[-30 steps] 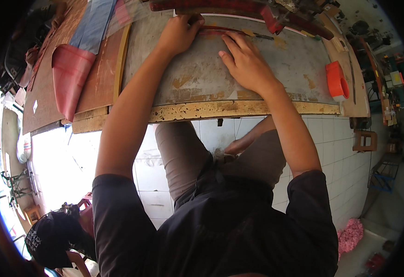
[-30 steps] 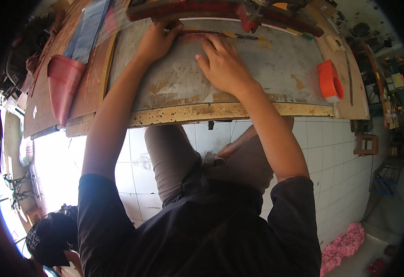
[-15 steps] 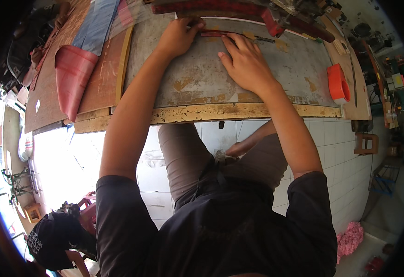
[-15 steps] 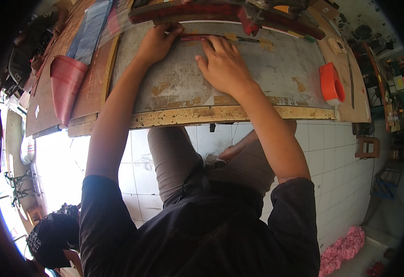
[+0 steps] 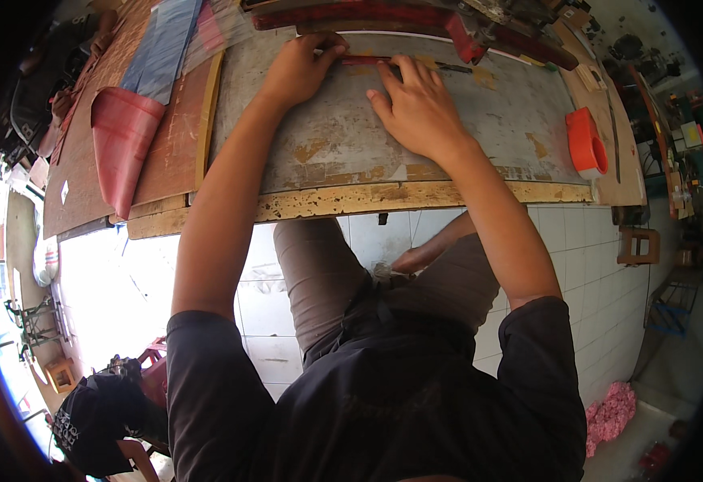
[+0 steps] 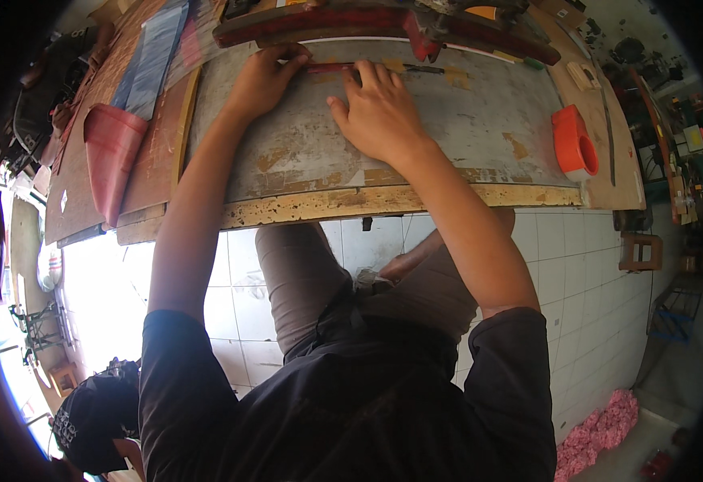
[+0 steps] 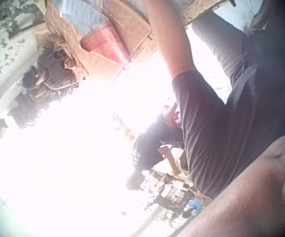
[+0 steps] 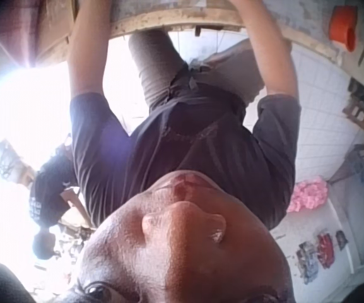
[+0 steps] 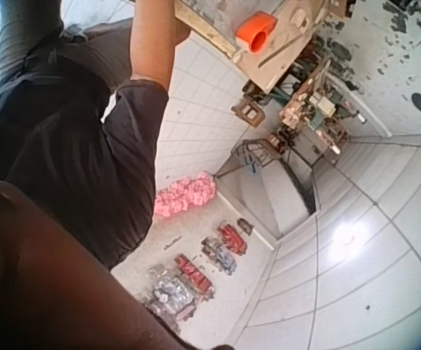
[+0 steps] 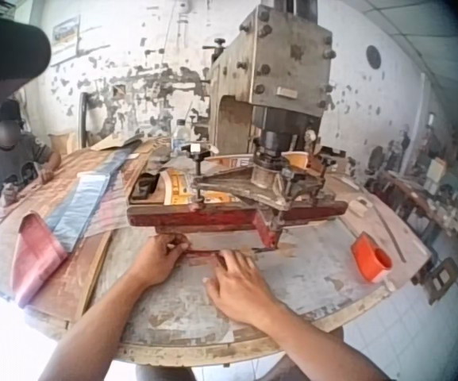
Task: The person uses a screen printing machine to apply ink to objects on a table, then handles plastic sheets and uses a tape dispenser to prepare materials.
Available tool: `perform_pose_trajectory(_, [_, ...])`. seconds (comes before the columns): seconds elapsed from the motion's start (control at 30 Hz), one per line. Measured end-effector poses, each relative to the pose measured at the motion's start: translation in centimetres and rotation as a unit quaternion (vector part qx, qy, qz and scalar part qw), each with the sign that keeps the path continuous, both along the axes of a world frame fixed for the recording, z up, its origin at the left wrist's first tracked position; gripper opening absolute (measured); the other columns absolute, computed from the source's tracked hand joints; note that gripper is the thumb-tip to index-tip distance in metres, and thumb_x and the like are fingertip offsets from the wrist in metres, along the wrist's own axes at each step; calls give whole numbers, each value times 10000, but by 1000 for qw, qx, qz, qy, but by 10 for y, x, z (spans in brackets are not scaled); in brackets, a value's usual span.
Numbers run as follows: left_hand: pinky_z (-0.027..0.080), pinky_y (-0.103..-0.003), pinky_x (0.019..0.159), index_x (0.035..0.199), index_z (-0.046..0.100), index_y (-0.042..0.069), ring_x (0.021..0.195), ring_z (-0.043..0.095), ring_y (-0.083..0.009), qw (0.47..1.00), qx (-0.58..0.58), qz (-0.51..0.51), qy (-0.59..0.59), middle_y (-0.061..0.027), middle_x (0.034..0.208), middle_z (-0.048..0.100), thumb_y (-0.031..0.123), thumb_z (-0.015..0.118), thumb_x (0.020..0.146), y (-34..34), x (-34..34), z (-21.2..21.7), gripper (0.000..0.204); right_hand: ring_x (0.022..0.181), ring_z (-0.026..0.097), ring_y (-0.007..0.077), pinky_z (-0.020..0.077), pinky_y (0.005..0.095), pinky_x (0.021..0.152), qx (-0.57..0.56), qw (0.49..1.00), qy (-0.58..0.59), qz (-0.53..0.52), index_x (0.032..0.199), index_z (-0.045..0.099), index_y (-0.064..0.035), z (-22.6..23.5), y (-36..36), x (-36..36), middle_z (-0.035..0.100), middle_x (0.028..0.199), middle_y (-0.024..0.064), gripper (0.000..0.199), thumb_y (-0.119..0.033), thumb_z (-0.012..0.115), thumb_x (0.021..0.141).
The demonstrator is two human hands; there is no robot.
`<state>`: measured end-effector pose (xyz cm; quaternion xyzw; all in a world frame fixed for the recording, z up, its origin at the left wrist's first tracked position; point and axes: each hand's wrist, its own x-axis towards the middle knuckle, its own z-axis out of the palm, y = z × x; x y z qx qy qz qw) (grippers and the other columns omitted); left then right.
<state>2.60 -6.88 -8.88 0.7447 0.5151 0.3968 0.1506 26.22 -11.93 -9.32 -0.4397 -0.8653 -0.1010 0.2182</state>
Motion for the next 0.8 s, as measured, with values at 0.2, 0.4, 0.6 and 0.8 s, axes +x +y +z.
perform_pose_trajectory(0.2, [590,-436,859,1160,781,82,919,770,-337,1000,8,-11,-7,-131,1094,801,253,702,1016,-2,-1,2,237,1292,575,370,447,489,1133,15,999,33,35,1339,662,68,5,-2,0,602,1355,209,499,-335,596,1051])
perform_pose_trajectory(0.4, [591,-430,847,1155,781,78,895,766,-335,1000,7,-1,14,-134,1080,801,244,711,1007,-4,0,5,233,1264,583,360,451,497,1124,-17,999,27,40,1399,640,19,8,0,-8,572,1367,180,467,-303,585,1066])
perform_pose_trajectory(0.6, [590,-435,836,1131,790,73,880,763,-341,1000,21,-4,-1,-143,1073,799,249,723,996,-4,-1,2,232,1231,596,366,463,499,1089,22,999,37,28,1356,659,7,0,2,-19,592,1317,175,435,-295,600,1050])
perform_pose_trajectory(0.8, [592,-434,837,1126,791,72,887,765,-348,999,33,-7,4,-146,1078,797,241,722,995,-4,0,2,225,1217,597,361,457,492,1084,22,999,23,24,1348,665,0,0,4,-20,599,1281,181,422,-287,600,1046])
